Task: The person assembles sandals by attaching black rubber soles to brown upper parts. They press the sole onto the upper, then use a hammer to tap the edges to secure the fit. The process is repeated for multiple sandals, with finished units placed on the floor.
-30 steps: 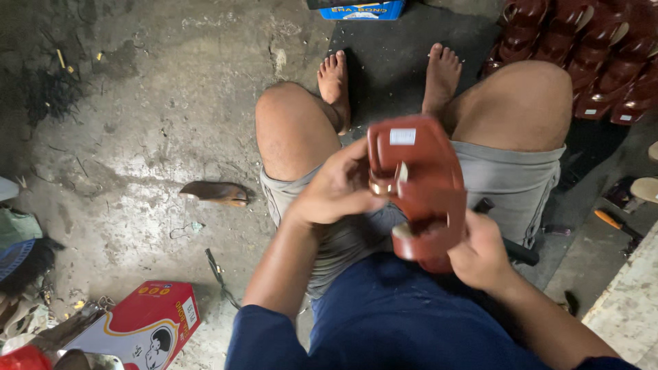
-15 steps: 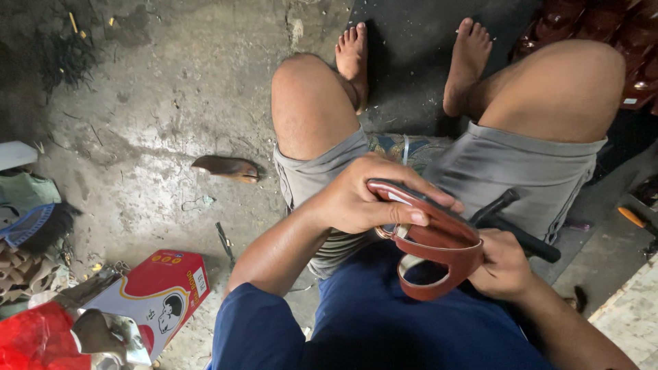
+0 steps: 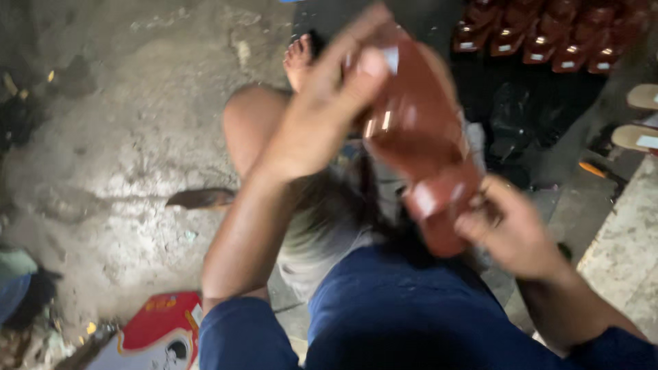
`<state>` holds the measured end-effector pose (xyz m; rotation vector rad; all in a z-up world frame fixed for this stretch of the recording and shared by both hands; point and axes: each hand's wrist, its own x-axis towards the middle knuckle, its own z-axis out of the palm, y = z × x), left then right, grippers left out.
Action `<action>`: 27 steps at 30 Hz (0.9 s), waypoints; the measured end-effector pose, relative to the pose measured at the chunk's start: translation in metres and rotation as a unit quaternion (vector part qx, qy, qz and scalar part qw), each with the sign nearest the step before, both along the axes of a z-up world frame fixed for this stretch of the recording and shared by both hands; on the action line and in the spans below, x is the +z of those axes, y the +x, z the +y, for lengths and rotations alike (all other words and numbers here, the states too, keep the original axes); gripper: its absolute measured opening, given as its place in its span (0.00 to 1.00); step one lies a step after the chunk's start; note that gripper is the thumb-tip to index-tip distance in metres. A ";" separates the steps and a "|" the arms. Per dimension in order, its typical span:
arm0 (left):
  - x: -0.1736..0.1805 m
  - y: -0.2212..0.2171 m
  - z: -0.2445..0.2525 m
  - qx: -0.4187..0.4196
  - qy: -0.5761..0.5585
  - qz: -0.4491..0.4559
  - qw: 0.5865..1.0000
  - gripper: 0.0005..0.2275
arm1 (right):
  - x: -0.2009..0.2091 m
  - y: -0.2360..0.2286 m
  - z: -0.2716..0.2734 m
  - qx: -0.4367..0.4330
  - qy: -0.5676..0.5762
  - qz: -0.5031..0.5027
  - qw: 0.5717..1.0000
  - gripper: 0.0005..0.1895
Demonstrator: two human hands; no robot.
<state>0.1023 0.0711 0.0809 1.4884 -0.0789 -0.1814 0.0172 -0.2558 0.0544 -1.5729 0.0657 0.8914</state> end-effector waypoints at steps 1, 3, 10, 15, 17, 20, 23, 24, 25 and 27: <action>-0.004 0.009 0.004 0.017 -0.009 0.001 1.000 0.25 | -0.010 0.014 -0.005 -0.031 0.020 -0.060 0.998 0.23; -0.011 0.018 0.026 0.052 -0.026 0.010 0.998 0.28 | -0.050 0.056 -0.012 -0.144 0.079 -0.073 0.984 0.22; -0.038 0.035 0.062 0.179 0.104 0.111 0.972 0.19 | -0.249 0.179 0.007 -0.229 -0.069 0.119 0.964 0.22; -0.040 0.048 0.066 0.133 0.193 0.131 0.963 0.16 | -0.335 0.184 0.030 -0.236 -0.065 0.139 0.960 0.27; -0.037 0.056 0.065 0.110 0.218 0.139 0.960 0.15 | -0.357 0.184 0.038 -0.238 -0.132 0.124 0.954 0.30; -0.032 0.068 0.059 0.096 0.248 0.181 0.947 0.15 | -0.380 0.175 0.044 -0.202 -0.224 0.092 0.949 0.33; -0.030 0.077 0.052 0.088 0.259 0.221 0.936 0.16 | -0.392 0.165 0.047 -0.096 -0.279 0.044 0.954 0.33; -0.029 0.079 0.051 0.086 0.259 0.232 0.933 0.16 | -0.397 0.162 0.046 -0.051 -0.292 0.027 0.955 0.33; -0.029 0.079 0.050 0.080 0.250 0.236 0.936 0.16 | -0.402 0.159 0.044 -0.059 -0.276 0.011 0.959 0.30; -0.029 0.081 0.049 0.071 0.233 0.241 0.940 0.17 | -0.406 0.161 0.043 -0.075 -0.243 -0.021 0.967 0.26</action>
